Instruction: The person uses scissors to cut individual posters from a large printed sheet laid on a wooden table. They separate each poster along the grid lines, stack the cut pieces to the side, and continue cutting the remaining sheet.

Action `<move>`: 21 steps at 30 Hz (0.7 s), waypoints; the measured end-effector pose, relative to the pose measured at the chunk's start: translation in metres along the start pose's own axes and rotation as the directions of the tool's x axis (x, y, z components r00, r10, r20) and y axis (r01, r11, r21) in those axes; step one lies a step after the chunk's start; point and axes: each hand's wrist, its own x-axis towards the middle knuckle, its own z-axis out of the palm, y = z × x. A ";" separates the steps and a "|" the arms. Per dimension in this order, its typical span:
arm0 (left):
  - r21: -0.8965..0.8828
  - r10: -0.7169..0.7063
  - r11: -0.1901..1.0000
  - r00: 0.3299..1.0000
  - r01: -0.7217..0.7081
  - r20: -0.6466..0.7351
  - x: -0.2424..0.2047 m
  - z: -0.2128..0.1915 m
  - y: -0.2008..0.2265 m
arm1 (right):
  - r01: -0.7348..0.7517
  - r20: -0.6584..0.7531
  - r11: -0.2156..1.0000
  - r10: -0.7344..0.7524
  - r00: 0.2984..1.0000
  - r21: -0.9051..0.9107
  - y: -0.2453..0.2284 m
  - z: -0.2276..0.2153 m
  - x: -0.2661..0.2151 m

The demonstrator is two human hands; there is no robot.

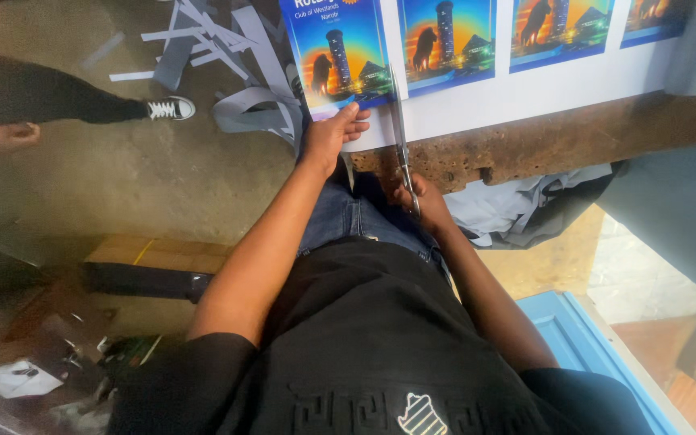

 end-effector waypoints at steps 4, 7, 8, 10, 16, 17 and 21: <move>0.003 -0.014 1.000 1.000 0.014 -0.004 -0.010 0.003 0.012 | 0.003 -0.006 1.000 -0.003 1.000 0.010 -0.020 0.007 -0.007; 0.002 -0.001 1.000 1.000 0.001 -0.011 -0.011 0.004 0.014 | 0.026 0.010 1.000 -0.026 1.000 -0.005 -0.021 0.008 -0.006; -0.004 -0.001 1.000 1.000 0.001 -0.009 -0.009 0.003 0.011 | 0.025 0.007 1.000 -0.025 1.000 -0.005 -0.018 0.006 -0.005; -0.009 0.000 1.000 1.000 0.000 -0.006 -0.006 0.002 0.007 | 0.026 0.004 1.000 -0.026 1.000 -0.006 -0.008 0.002 -0.003; 0.004 0.008 1.000 1.000 -0.008 0.000 -0.005 0.002 0.009 | -0.056 -0.085 0.986 0.044 0.995 -0.154 -0.016 0.009 -0.002; 0.005 0.004 1.000 1.000 -0.004 0.002 -0.005 0.001 0.007 | -0.096 -0.124 0.974 0.072 0.990 -0.204 -0.027 0.014 -0.007; 0.012 -0.002 1.000 1.000 0.002 0.014 -0.006 0.002 0.010 | -0.160 -0.201 0.946 0.104 0.974 -0.284 -0.037 0.012 -0.005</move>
